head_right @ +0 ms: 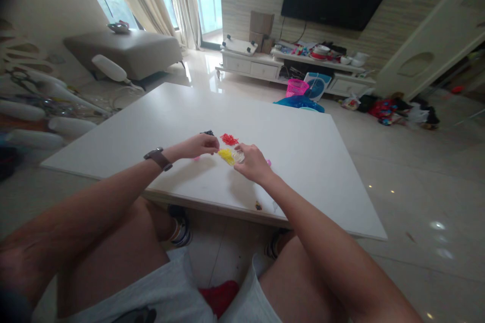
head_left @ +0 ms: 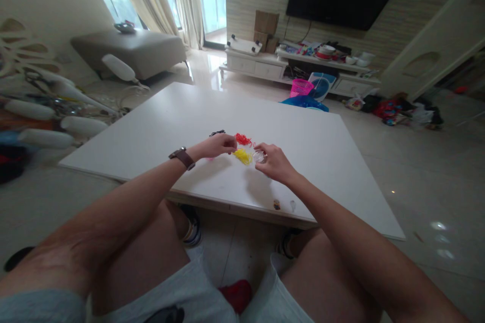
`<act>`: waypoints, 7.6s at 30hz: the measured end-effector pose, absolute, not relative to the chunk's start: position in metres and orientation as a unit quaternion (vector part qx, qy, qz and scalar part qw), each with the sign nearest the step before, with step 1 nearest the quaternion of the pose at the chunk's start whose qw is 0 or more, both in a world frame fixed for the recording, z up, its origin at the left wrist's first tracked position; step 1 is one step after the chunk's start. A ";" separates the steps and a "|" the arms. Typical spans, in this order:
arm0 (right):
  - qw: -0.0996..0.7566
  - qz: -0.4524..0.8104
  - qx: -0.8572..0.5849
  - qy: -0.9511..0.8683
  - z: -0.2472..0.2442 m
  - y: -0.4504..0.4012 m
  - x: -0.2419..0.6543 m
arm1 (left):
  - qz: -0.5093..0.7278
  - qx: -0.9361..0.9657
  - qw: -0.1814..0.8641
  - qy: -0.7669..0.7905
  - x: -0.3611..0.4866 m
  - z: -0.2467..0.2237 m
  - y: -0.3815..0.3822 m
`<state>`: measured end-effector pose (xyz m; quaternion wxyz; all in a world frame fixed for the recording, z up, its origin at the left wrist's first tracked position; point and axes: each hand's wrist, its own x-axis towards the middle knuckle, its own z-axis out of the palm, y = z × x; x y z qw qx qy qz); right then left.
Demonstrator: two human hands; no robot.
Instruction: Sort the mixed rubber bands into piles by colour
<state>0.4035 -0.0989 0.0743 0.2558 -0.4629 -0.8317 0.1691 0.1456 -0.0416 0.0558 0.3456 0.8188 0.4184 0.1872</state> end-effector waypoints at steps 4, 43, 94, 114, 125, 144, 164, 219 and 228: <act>0.245 0.197 -0.443 -0.840 0.073 -0.100 0.402 | 0.223 0.828 0.351 0.375 0.165 0.069 -0.065; 0.339 0.246 -0.426 -0.802 0.075 -0.103 0.406 | 0.037 0.768 0.244 0.591 0.076 0.016 -0.015; 0.206 0.182 -0.392 -0.878 0.065 -0.102 0.398 | 0.211 0.821 0.426 0.316 0.170 0.052 -0.053; 0.283 0.242 -0.444 -0.815 0.065 -0.101 0.401 | 0.339 0.716 0.494 0.358 0.175 0.059 -0.052; 0.313 0.270 -0.446 -0.794 0.070 -0.101 0.399 | 0.275 0.751 0.418 0.430 0.157 0.060 -0.037; 0.306 0.227 -0.434 -0.816 0.070 -0.103 0.405 | 0.054 0.829 0.259 0.492 0.158 0.026 -0.043; 0.295 0.224 -0.430 -0.824 0.067 -0.101 0.407 | 0.002 0.791 0.222 0.570 0.114 0.030 -0.024; 0.213 0.213 -0.439 -0.846 0.066 -0.103 0.404 | 0.291 0.690 0.570 0.338 0.196 0.047 -0.067; 0.282 0.271 -0.445 -0.806 0.068 -0.103 0.403 | 0.284 0.710 0.443 0.468 0.157 0.061 -0.035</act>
